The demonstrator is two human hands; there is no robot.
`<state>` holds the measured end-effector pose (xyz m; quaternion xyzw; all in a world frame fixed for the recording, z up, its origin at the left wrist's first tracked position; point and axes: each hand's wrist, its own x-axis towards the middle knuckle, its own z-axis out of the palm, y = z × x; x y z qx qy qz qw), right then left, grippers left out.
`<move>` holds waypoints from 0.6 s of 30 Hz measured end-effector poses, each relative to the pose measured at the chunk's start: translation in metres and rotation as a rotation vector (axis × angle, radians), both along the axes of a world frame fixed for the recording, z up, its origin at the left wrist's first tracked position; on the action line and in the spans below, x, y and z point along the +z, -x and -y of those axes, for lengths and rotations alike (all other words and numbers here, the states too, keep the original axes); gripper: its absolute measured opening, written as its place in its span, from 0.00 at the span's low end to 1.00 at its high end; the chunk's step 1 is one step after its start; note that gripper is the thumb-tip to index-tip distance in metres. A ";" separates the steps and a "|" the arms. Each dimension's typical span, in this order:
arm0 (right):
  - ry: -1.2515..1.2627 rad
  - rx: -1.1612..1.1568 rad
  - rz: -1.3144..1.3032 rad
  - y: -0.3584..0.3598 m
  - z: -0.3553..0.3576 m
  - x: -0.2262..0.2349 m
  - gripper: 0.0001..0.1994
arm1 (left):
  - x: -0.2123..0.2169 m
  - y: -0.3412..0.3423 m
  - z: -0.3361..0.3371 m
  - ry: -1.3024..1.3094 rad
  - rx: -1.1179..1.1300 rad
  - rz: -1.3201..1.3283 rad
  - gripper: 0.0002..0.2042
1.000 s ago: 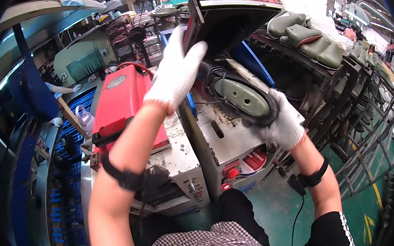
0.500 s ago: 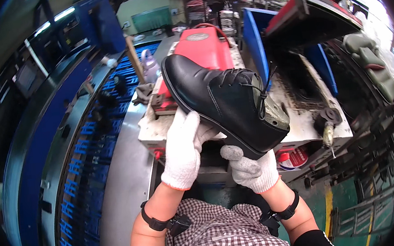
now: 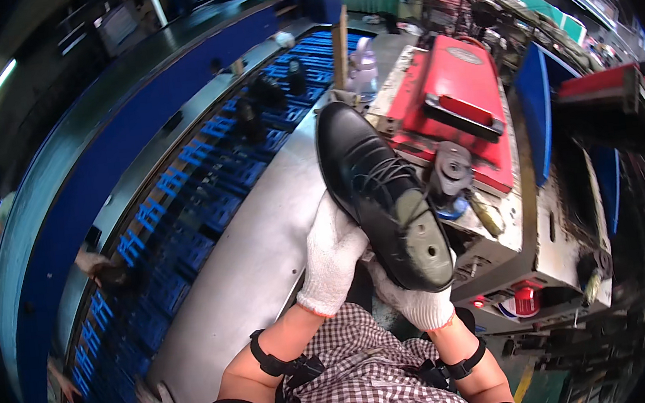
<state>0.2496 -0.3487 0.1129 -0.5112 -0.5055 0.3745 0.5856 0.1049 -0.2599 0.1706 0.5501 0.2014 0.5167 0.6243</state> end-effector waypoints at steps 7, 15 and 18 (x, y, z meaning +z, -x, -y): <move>0.375 0.278 -0.192 0.026 -0.043 0.025 0.43 | -0.033 0.065 -0.017 0.726 -0.161 0.318 0.23; -0.003 0.149 0.332 0.010 -0.033 0.018 0.31 | -0.064 0.109 -0.168 0.727 0.317 0.014 0.12; 0.021 -0.032 0.324 -0.018 -0.007 -0.005 0.27 | -0.095 0.127 -0.269 0.486 0.566 -0.217 0.23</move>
